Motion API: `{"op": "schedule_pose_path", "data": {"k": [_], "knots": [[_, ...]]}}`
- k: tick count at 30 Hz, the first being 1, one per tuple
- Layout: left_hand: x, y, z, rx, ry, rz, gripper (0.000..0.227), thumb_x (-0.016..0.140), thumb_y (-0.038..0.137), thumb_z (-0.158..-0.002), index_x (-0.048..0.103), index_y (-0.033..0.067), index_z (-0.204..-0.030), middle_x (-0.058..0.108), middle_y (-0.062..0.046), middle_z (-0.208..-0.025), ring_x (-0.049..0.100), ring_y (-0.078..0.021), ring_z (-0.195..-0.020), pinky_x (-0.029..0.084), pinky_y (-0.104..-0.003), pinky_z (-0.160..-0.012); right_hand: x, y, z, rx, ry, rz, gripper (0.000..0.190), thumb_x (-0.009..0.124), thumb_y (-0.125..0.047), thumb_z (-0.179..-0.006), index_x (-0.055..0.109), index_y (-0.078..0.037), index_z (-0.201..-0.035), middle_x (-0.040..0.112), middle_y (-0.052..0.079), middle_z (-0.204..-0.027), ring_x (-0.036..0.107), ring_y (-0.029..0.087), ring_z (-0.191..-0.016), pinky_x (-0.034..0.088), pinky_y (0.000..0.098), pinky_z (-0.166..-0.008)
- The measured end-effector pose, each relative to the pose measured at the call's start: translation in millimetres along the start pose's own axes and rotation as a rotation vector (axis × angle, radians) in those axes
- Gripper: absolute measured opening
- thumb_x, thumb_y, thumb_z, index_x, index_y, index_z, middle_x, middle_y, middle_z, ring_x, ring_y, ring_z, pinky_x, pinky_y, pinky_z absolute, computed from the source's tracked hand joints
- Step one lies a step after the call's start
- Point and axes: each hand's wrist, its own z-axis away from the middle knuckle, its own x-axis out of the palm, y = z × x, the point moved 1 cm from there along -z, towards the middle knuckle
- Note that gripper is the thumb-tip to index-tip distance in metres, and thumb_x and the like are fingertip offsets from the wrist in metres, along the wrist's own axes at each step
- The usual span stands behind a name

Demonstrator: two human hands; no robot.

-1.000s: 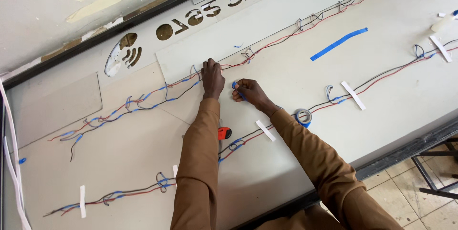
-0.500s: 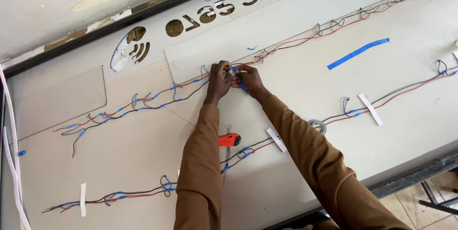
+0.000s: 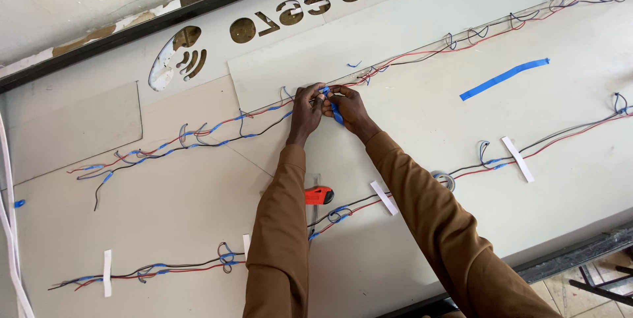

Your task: The person secures a bundle of multicolored wires to a white board using blue tape. They repeatedly tear off pieces of tape and press them over the wires to hold them in place.

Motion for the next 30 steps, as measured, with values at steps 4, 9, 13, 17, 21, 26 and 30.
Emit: {"op": "schedule_pose_path", "data": {"k": [4, 9, 13, 17, 21, 26, 30], "knots": [[-0.2, -1.4, -2.0, 0.027, 0.002, 0.002, 0.025, 0.070, 0.008, -0.106, 0.081, 0.0139, -0.128, 0.074, -0.011, -0.100, 0.067, -0.0339, -0.111, 0.051, -0.050, -0.111, -0.5, 0.8, 1.8, -0.019, -0.019, -0.005, 0.012, 0.072, -0.007, -0.107, 0.072, -0.002, -0.118, 0.082, 0.015, -0.084, 0.086, 0.023, -0.072, 0.076, 0.0377, -0.068], [2.2, -3.4, 0.2, 0.078, 0.044, 0.058, 0.025, 0.071, 0.007, -0.106, 0.086, 0.0190, -0.122, 0.077, -0.008, -0.096, 0.068, -0.0314, -0.108, 0.052, -0.048, -0.111, -2.6, 4.7, 7.0, -0.054, -0.030, 0.043, 0.016, 0.076, -0.009, -0.107, 0.077, 0.001, -0.120, 0.083, 0.018, -0.086, 0.086, 0.024, -0.071, 0.076, 0.0391, -0.067], [5.8, -10.3, 0.5, 0.163, 0.049, -0.010, 0.020, 0.070, 0.016, -0.110, 0.087, 0.0220, -0.118, 0.076, -0.006, -0.096, 0.068, -0.0308, -0.107, 0.051, -0.047, -0.110, -10.9, 4.0, 15.4, -0.004, -0.028, 0.119, 0.021, 0.077, -0.018, -0.109, 0.077, 0.002, -0.113, 0.082, 0.016, -0.083, 0.085, 0.024, -0.069, 0.076, 0.0376, -0.062], [8.9, -12.6, 1.8, 0.241, 0.013, -0.062, 0.021, 0.070, 0.000, -0.105, 0.082, 0.0167, -0.108, 0.071, -0.005, -0.090, 0.066, -0.0296, -0.102, 0.048, -0.044, -0.112, -9.8, -5.0, 11.8, 0.030, 0.004, 0.061, 0.013, 0.075, -0.010, -0.105, 0.075, 0.003, -0.101, 0.079, 0.017, -0.077, 0.083, 0.026, -0.063, 0.073, 0.0383, -0.055], [7.5, -13.7, -1.8, 0.268, -0.016, -0.092, 0.020, 0.067, -0.007, -0.104, 0.074, 0.0113, -0.102, 0.071, -0.008, -0.091, 0.067, -0.0332, -0.102, 0.047, -0.046, -0.114, -0.8, -17.3, 2.4, 0.067, 0.022, 0.024, 0.010, 0.072, -0.008, -0.102, 0.073, 0.001, -0.098, 0.079, 0.015, -0.077, 0.083, 0.023, -0.064, 0.072, 0.0347, -0.055], [7.2, -10.8, 6.9, 0.161, -0.032, -0.007, 0.016, 0.073, -0.008, -0.100, 0.073, 0.0084, -0.101, 0.070, -0.010, -0.091, 0.066, -0.0349, -0.108, 0.049, -0.050, -0.112, -0.6, -35.8, 15.8, 0.089, -0.025, 0.055, 0.015, 0.073, -0.011, -0.104, 0.073, 0.004, -0.103, 0.082, 0.018, -0.084, 0.086, 0.025, -0.071, 0.075, 0.0386, -0.064], [2.5, -7.9, 3.2, 0.053, -0.005, 0.063, 0.010, 0.076, 0.006, -0.106, 0.073, 0.0099, -0.098, 0.070, -0.007, -0.091, 0.066, -0.0294, -0.111, 0.048, -0.049, -0.113, 9.7, -68.8, 19.7, -0.026, -0.130, 0.017, 0.029, 0.070, -0.026, -0.114, 0.072, 0.002, -0.121, 0.084, 0.016, -0.100, 0.089, 0.025, -0.088, 0.077, 0.0392, -0.080]]}}
